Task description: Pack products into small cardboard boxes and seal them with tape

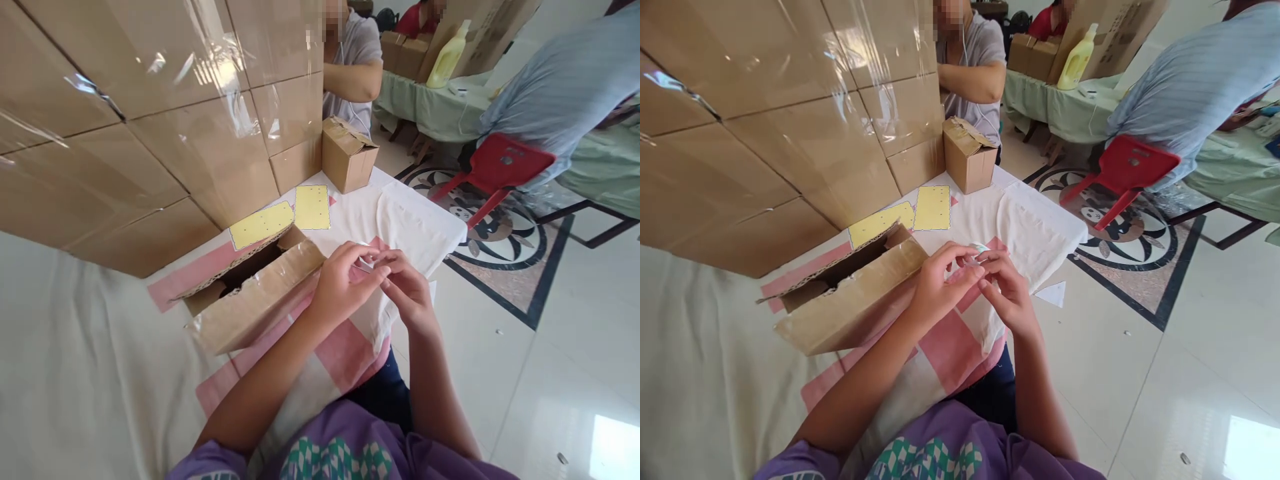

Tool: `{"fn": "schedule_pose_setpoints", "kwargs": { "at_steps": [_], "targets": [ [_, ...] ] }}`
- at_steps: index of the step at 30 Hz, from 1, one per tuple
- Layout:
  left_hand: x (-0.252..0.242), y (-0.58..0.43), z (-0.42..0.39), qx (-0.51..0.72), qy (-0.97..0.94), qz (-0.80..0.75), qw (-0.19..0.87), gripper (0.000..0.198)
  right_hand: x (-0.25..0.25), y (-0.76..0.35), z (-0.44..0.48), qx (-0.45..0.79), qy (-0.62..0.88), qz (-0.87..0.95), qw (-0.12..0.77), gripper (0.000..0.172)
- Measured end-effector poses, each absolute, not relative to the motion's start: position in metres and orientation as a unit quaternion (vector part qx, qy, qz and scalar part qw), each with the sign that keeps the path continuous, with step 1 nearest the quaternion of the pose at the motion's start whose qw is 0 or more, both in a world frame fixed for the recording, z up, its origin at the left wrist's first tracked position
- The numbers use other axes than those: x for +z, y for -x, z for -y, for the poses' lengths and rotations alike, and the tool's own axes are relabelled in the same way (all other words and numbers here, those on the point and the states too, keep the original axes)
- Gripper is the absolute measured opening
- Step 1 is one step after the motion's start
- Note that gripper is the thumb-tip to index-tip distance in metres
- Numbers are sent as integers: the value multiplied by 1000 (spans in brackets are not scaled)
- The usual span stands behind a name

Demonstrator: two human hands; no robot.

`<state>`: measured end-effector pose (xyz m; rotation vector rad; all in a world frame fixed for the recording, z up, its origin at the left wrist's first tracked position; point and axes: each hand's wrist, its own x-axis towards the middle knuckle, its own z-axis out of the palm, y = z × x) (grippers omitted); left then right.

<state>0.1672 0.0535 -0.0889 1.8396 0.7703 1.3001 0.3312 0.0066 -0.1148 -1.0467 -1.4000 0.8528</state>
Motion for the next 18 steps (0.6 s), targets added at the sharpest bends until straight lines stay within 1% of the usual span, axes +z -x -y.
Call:
{"fn": "schedule_pose_setpoints", "kwargs": {
  "at_steps": [1, 2, 3, 5, 7, 9, 11, 13, 15, 18],
  "targets": [
    [-83, -164, -50, 514, -719, -299, 359, 7, -111, -327, -6, 357, 441, 597, 567, 7],
    [-79, -160, -45, 522, -726, -296, 335, 6, -108, -323, -6, 350, 439, 599, 571, 7],
    [-74, -156, -41, 532, -736, -293, 299, 10, -105, -319, -6, 343, 437, 604, 571, 7],
    [-66, -142, -29, 549, -756, -290, 207, 12, -98, -312, -9, 332, 440, 619, 560, 8],
    [-57, -123, -18, 564, -761, -291, 133, 4, -90, -304, -17, 313, 447, 638, 543, 12],
    [-45, -100, -10, 584, -744, -311, 96, 7, -81, -291, -33, 291, 439, 669, 524, 20],
    [-34, -74, -8, 592, -715, -363, 87, 9, -74, -274, -56, 274, 398, 715, 505, 27],
    [-26, -48, -11, 574, -689, -431, 105, 7, -69, -255, -82, 269, 344, 763, 477, 29],
    [-23, -25, -18, 549, -658, -497, 136, 9, -69, -238, -105, 272, 311, 799, 436, 25],
    [-25, 4, -27, 500, -627, -573, 172, 6, -77, -221, -125, 284, 319, 818, 386, 13]
  ]
}}
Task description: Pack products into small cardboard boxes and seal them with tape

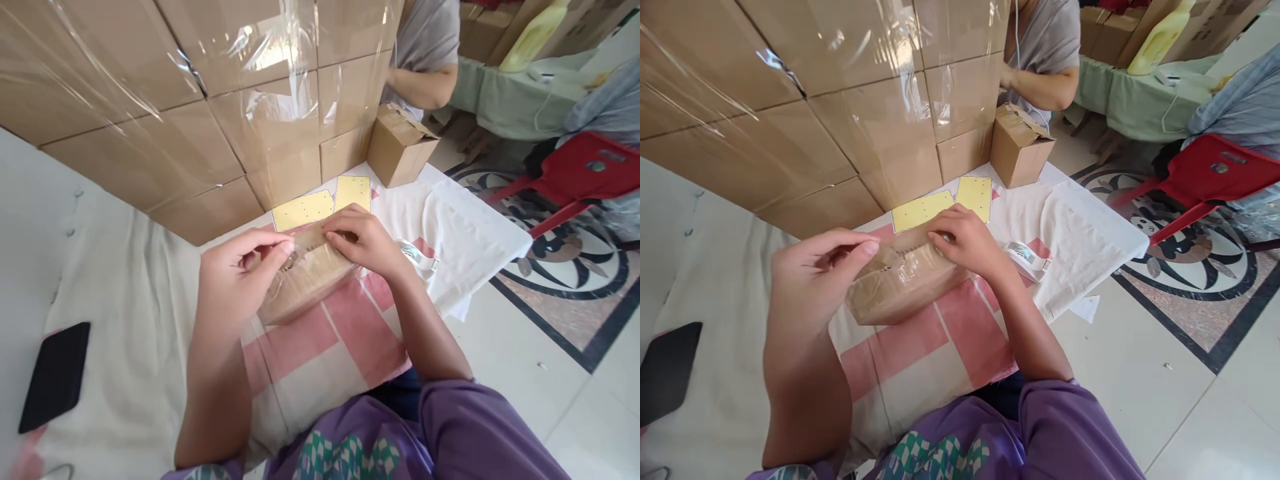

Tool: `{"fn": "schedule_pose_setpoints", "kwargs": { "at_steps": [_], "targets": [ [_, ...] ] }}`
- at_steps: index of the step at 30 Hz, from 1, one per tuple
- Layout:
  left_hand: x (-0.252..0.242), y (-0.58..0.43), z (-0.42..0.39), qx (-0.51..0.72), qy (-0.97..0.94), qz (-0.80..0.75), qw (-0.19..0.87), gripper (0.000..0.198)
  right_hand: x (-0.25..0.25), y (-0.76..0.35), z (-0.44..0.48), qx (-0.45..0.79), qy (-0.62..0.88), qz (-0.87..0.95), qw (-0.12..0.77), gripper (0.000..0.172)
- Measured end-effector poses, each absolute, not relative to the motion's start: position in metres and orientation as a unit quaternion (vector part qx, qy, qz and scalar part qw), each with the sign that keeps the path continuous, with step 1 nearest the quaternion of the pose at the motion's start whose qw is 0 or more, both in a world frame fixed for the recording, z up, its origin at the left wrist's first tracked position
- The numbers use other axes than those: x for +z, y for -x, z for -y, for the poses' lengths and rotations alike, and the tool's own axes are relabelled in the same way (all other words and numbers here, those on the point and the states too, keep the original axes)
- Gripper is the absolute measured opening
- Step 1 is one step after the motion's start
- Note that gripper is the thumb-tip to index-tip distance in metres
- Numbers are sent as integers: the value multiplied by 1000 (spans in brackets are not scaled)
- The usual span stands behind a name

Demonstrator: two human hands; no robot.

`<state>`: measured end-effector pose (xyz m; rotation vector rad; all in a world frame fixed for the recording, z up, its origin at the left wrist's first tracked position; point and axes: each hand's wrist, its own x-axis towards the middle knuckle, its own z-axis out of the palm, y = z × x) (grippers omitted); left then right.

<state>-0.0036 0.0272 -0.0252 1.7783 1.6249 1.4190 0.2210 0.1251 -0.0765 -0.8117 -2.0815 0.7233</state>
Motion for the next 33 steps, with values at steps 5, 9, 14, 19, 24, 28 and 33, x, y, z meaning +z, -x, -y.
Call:
{"fn": "schedule_pose_setpoints", "kwargs": {
  "at_steps": [5, 9, 14, 19, 24, 28, 33],
  "targets": [
    [-28, 26, -39, 410, -642, -594, 258, 7, -89, -220, -124, 329, 393, 761, 398, 8],
    [-25, 29, -47, 326, -652, -602, 325, 12, -89, -225, -122, 359, 436, 740, 367, 45],
    [-25, 24, -52, 292, -659, -598, 351, 15, -86, -225, -124, 377, 442, 747, 323, 48],
    [-33, 5, -56, 245, -736, -547, 314, 19, -85, -224, -123, 373, 452, 749, 310, 49],
    [-40, -9, -56, 237, -764, -531, 280, 18, -87, -225, -121, 377, 452, 739, 328, 49],
    [-39, -11, -55, 285, -736, -539, 294, 15, -88, -225, -119, 383, 452, 732, 338, 48],
    [-38, -12, -54, 333, -703, -550, 304, 14, -89, -226, -119, 381, 444, 732, 348, 48]
  ]
}}
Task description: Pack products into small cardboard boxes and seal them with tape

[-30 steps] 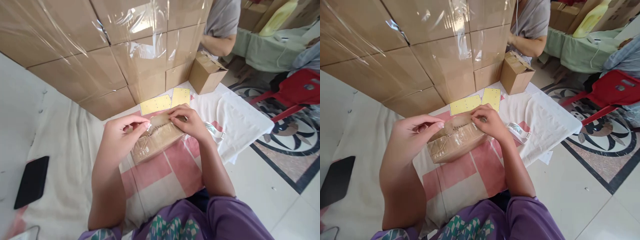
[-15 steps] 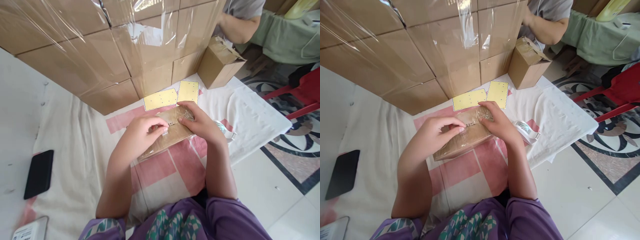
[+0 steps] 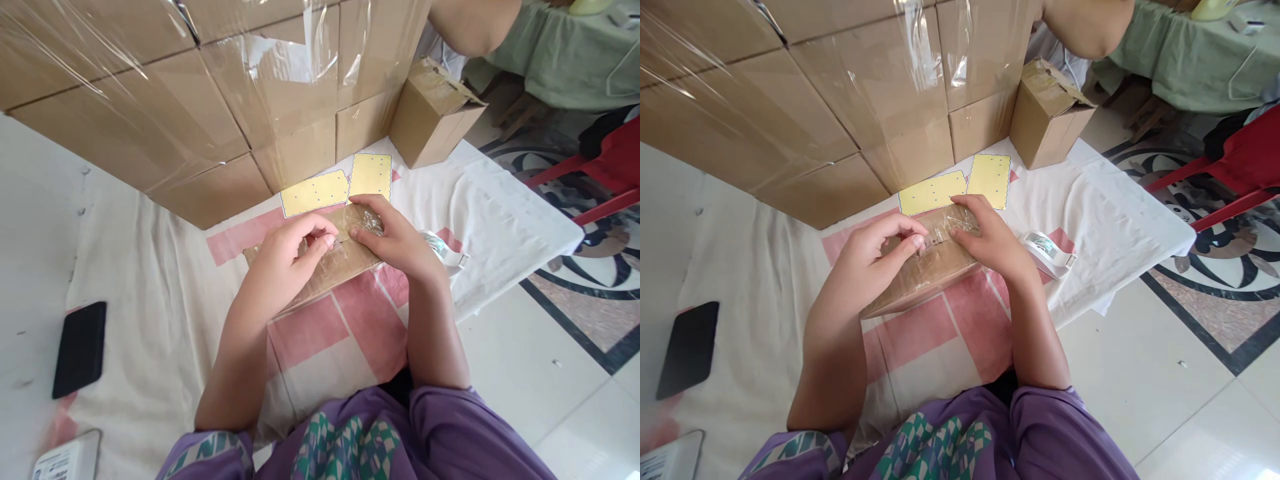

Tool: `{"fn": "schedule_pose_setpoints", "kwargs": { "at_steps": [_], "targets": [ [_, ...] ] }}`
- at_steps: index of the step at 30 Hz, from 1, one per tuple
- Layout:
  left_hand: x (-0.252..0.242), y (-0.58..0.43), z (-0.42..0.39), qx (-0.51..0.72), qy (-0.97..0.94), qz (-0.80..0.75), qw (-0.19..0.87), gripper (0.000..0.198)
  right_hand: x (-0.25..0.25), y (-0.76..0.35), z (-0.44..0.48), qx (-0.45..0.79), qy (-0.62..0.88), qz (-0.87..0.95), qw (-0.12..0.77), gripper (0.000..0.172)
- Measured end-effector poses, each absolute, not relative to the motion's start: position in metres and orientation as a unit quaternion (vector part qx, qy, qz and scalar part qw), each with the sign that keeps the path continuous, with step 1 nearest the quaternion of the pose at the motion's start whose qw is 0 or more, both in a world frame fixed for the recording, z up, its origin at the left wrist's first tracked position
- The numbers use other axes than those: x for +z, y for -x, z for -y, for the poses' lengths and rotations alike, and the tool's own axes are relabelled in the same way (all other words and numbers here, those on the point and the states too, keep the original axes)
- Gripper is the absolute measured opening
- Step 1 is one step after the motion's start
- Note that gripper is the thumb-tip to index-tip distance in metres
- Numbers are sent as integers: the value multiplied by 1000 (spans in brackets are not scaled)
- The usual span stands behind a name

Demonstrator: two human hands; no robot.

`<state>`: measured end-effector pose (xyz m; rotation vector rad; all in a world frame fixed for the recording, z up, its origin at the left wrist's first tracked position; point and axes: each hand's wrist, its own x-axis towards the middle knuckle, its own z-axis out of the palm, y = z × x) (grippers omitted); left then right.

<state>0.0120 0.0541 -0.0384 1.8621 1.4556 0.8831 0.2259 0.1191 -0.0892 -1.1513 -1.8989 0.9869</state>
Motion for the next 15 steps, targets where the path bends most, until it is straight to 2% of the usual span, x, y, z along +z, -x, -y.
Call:
{"fn": "schedule_pose_setpoints", "kwargs": {
  "at_steps": [6, 15],
  "targets": [
    [-45, -14, -56, 303, -698, -557, 333, 5, -89, -226, -119, 383, 447, 729, 349, 49],
    [-44, -18, -57, 272, -724, -571, 278, 16, -94, -226, -120, 375, 441, 731, 362, 49]
  ]
}}
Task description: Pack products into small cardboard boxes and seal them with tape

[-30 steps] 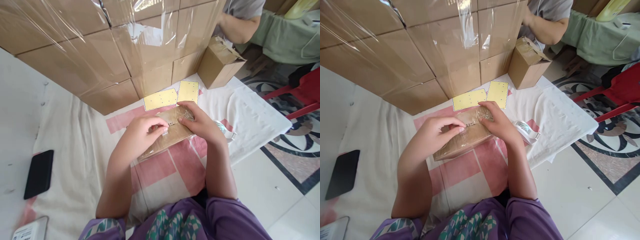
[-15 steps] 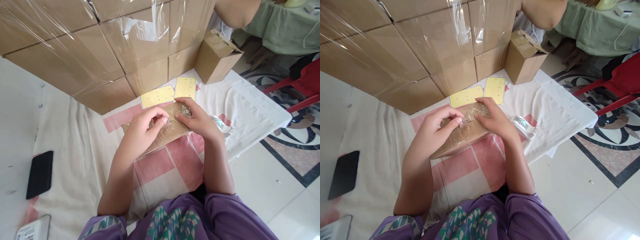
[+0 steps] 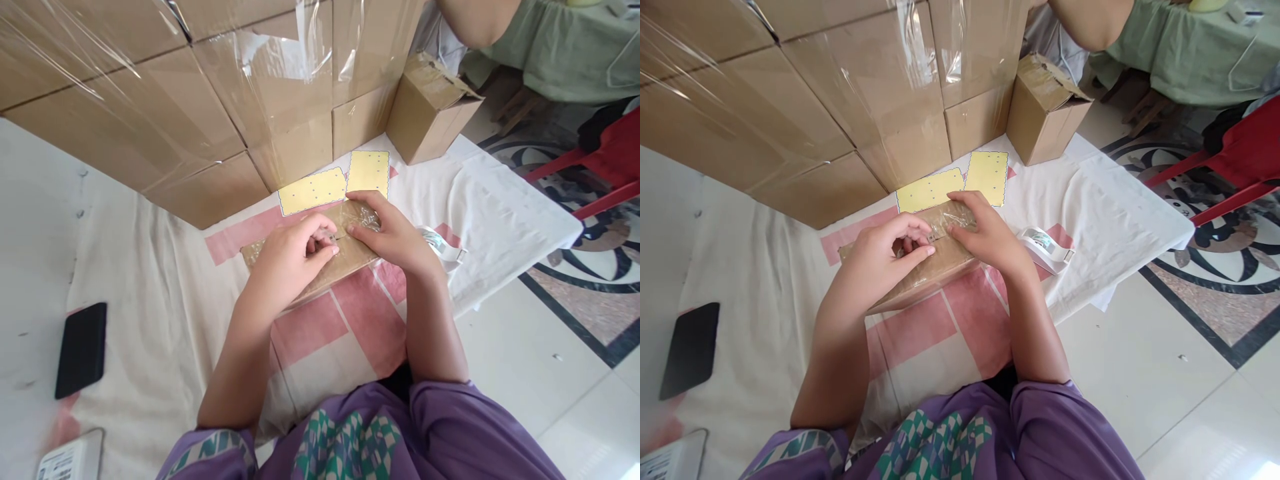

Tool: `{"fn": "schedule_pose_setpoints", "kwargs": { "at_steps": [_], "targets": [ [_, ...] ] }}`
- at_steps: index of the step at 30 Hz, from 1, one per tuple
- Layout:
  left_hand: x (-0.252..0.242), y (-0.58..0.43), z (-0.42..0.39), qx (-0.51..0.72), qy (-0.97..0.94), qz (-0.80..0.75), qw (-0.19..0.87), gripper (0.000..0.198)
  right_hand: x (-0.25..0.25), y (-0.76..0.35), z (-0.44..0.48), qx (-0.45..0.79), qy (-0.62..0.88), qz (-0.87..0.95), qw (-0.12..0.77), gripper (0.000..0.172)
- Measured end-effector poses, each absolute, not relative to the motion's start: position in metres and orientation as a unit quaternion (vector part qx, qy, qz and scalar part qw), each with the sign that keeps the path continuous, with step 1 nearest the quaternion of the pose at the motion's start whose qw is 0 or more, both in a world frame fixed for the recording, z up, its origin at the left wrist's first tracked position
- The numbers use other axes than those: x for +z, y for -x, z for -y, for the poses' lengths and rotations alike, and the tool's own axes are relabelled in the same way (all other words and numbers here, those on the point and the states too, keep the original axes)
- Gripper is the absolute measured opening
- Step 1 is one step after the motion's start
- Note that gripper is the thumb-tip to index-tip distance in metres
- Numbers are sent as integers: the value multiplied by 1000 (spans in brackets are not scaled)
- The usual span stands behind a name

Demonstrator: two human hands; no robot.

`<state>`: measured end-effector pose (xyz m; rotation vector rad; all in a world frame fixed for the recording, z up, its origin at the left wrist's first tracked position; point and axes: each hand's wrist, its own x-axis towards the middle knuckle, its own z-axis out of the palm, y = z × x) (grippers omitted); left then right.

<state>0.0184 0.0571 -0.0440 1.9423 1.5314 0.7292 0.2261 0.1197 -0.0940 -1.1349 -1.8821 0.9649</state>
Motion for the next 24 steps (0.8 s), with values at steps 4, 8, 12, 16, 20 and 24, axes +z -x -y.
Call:
{"fn": "schedule_pose_setpoints", "kwargs": {
  "at_steps": [4, 8, 12, 16, 20, 24],
  "targets": [
    [-45, -20, -57, 268, -731, -574, 253, 18, -95, -227, -120, 376, 439, 731, 363, 49],
    [-45, -20, -57, 253, -738, -588, 212, 17, -95, -227, -120, 376, 440, 732, 361, 49],
    [-45, -19, -56, 230, -745, -611, 134, 17, -94, -226, -119, 378, 442, 729, 362, 49],
    [-48, -18, -55, 237, -733, -628, 113, 36, -93, -226, -118, 378, 437, 731, 363, 49],
    [-53, -17, -57, 230, -705, -663, 104, 51, -93, -226, -119, 381, 433, 734, 359, 49],
    [-58, -13, -65, 213, -693, -678, 122, 37, -100, -224, -122, 378, 421, 735, 372, 49]
  ]
}}
